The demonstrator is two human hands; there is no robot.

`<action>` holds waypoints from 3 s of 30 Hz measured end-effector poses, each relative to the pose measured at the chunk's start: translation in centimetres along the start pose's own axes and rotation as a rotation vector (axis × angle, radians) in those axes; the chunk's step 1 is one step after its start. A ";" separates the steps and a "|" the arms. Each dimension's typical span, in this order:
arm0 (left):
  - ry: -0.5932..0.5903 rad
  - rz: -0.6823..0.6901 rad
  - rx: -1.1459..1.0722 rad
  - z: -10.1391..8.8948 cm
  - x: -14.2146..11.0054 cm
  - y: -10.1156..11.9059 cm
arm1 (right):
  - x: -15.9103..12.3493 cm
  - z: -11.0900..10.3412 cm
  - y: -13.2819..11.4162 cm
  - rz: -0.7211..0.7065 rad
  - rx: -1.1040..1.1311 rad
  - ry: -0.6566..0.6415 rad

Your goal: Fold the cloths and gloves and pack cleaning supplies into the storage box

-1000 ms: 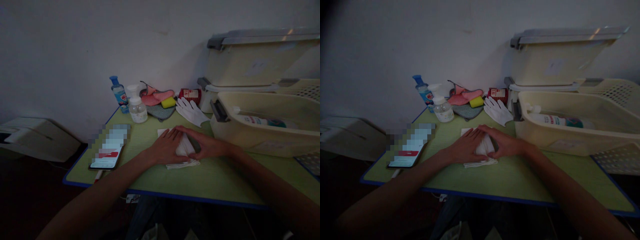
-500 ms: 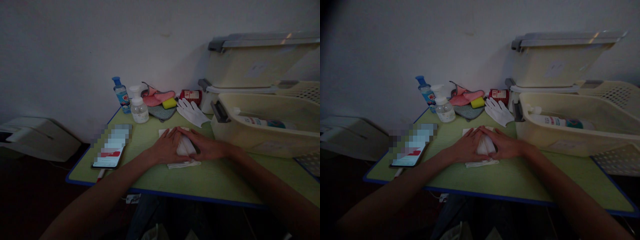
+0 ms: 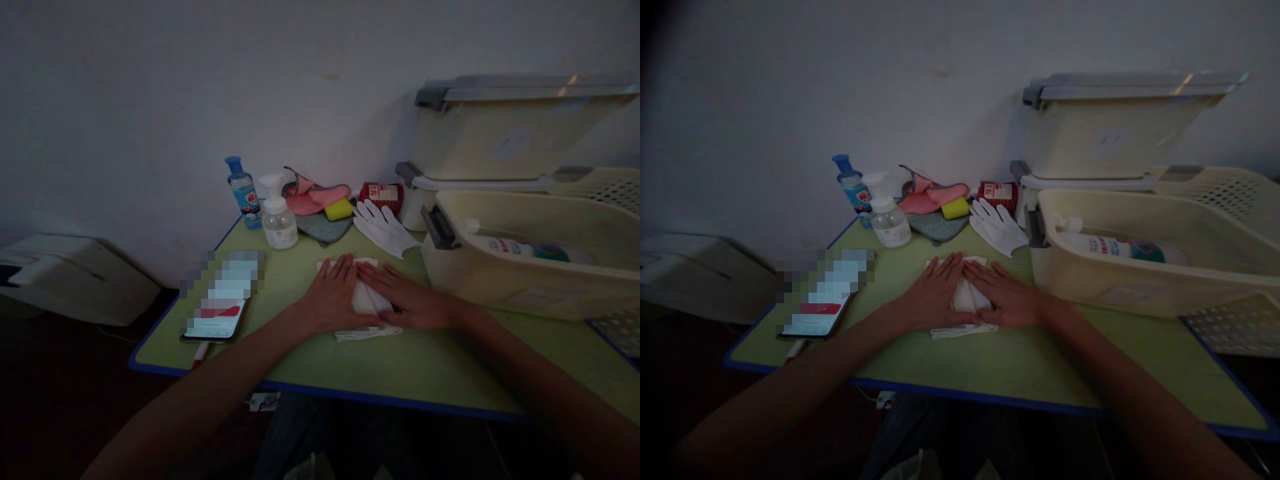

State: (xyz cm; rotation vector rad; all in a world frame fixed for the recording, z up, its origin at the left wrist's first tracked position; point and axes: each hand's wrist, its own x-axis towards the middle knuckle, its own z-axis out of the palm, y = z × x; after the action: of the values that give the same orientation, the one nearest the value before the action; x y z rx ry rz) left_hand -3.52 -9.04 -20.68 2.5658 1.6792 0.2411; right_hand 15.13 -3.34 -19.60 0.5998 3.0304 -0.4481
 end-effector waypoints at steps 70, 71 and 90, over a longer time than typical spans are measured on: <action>-0.024 -0.012 0.044 0.0 0.0 0.0 | 0.2 0.0 -0.7 0.067 -0.069 0.169; -0.024 -0.013 0.047 0.0 0.0 0.0 | 0.2 0.1 -0.6 0.062 -0.072 0.171; 0.203 0.058 0.069 -3.7 -4.4 2.5 | 0.2 0.0 -1.0 0.064 -0.096 0.157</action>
State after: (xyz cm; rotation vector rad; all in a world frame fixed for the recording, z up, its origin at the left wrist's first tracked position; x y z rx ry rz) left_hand -3.61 -14.16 -17.10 2.7252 1.7054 0.4706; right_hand 14.56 -4.19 -19.32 0.7578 3.1451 -0.2630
